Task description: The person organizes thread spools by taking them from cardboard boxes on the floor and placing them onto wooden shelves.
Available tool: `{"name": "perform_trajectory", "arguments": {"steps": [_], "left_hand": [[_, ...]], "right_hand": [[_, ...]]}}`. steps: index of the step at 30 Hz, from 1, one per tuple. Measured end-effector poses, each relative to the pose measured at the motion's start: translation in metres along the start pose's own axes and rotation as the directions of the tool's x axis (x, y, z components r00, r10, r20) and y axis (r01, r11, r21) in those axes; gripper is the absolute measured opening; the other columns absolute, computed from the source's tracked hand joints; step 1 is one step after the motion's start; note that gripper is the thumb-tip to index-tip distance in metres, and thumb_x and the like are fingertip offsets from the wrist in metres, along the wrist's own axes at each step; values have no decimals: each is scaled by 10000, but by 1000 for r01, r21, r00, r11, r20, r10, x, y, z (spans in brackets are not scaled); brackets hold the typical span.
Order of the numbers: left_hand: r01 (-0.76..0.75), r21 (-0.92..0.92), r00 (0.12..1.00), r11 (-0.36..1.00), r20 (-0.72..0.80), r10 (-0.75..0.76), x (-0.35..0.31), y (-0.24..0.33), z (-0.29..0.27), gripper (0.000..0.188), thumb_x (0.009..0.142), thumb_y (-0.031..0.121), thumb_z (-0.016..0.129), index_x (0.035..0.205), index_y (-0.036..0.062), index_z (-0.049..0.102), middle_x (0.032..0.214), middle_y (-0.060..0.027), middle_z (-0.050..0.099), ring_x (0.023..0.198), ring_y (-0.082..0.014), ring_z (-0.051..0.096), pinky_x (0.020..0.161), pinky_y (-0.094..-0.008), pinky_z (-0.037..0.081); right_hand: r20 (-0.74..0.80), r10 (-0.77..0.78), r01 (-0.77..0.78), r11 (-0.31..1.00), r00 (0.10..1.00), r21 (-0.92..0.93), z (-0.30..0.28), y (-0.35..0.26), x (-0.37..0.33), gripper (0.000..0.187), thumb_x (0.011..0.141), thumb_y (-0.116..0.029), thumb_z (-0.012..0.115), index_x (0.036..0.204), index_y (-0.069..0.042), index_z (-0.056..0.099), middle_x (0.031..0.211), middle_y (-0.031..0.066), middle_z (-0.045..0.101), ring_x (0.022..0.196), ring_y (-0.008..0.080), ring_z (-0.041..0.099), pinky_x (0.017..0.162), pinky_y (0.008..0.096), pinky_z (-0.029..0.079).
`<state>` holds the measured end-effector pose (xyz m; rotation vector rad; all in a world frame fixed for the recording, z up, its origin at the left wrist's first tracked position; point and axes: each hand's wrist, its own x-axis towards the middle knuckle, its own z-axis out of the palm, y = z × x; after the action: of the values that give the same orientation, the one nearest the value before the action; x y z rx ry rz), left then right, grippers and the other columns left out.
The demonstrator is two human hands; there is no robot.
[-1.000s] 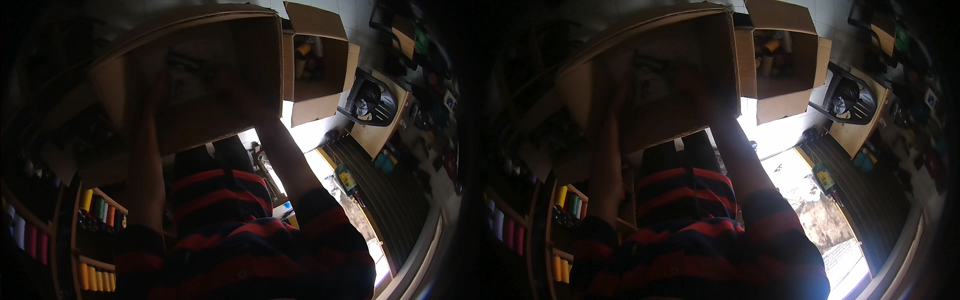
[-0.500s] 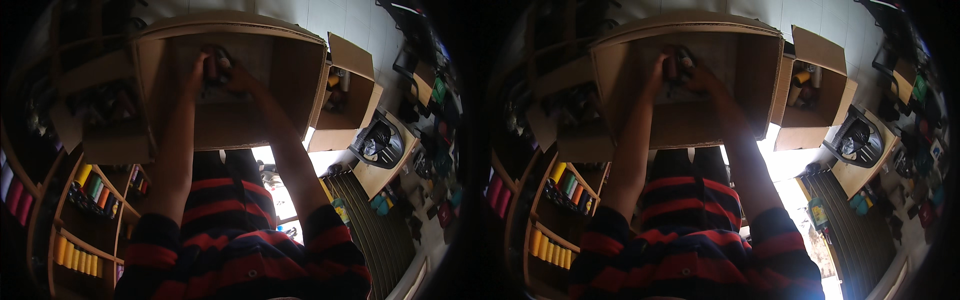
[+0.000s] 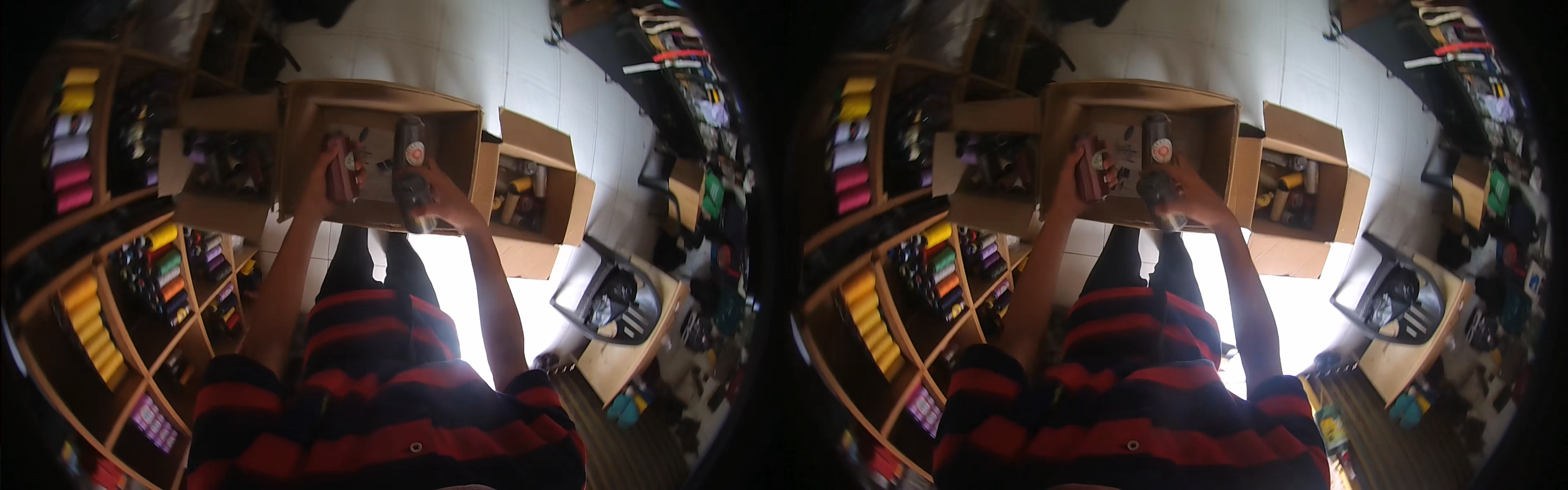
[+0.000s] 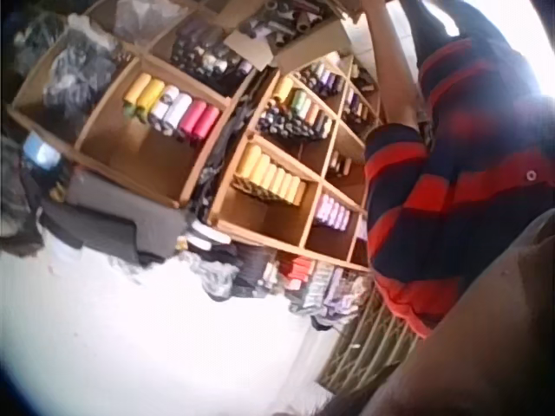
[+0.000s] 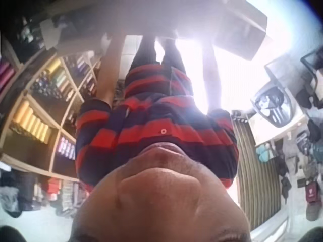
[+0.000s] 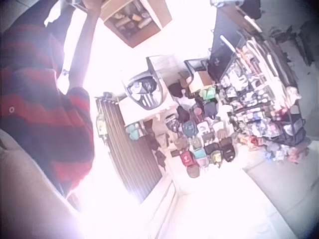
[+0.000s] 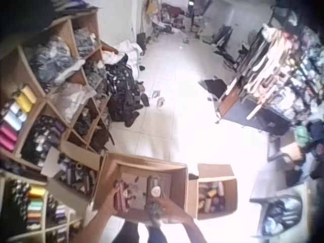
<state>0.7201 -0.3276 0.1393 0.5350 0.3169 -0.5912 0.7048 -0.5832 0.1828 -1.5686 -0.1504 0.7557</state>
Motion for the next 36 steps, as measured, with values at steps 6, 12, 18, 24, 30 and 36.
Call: {"name": "perform_trajectory", "arguments": {"steps": [6,12,18,24,30,36], "left_hand": [[-273,-162,959,948,33,281,-107,-22,50,494,847,522,563,1037,68,528,768,-72,515,669,-239,530,573,-339,427],[-531,-90,847,843,-25,531,-222,-45,52,573,783,528,625,1071,39,542,890,-91,559,787,-252,548,696,-355,454],[-665,174,736,727,-13,677,-337,-80,44,664,700,562,660,1088,30,574,1366,-143,456,1153,-233,513,944,-377,424],[-784,203,563,586,-163,810,-449,-126,39,665,718,494,671,1171,22,553,1113,-89,602,1026,-180,588,885,-290,479],[-894,202,319,400,-338,885,-559,-186,-5,666,729,513,661,1167,23,551,1118,-106,592,1016,-194,592,873,-310,488],[-933,249,123,259,-455,882,-649,-213,-42,697,746,570,635,1174,33,512,1101,-151,593,971,-225,623,806,-358,542]], "right_hand": [[284,-181,191,982,942,-9,49,-65,-62,714,559,-142,767,1245,-173,574,1357,125,306,1317,333,327,1089,445,347],[570,-181,203,979,802,26,110,-88,-95,724,549,-149,766,1248,-154,581,1388,145,286,1349,327,300,1108,432,318],[857,-2,194,974,515,-115,183,-93,-92,725,536,-135,752,1241,-123,584,1368,135,309,1318,317,342,1100,408,324],[982,112,271,951,150,-150,304,-112,-106,697,553,-128,744,1233,-114,591,1354,124,317,1305,300,351,1100,398,315],[985,173,344,926,-14,-158,437,-100,-147,700,563,-43,763,1237,-87,576,1378,74,325,1305,242,368,1097,354,308],[954,159,254,941,254,-224,523,-70,-161,634,687,-101,783,1267,-91,526,1239,63,526,1151,191,518,1009,356,400]]}}
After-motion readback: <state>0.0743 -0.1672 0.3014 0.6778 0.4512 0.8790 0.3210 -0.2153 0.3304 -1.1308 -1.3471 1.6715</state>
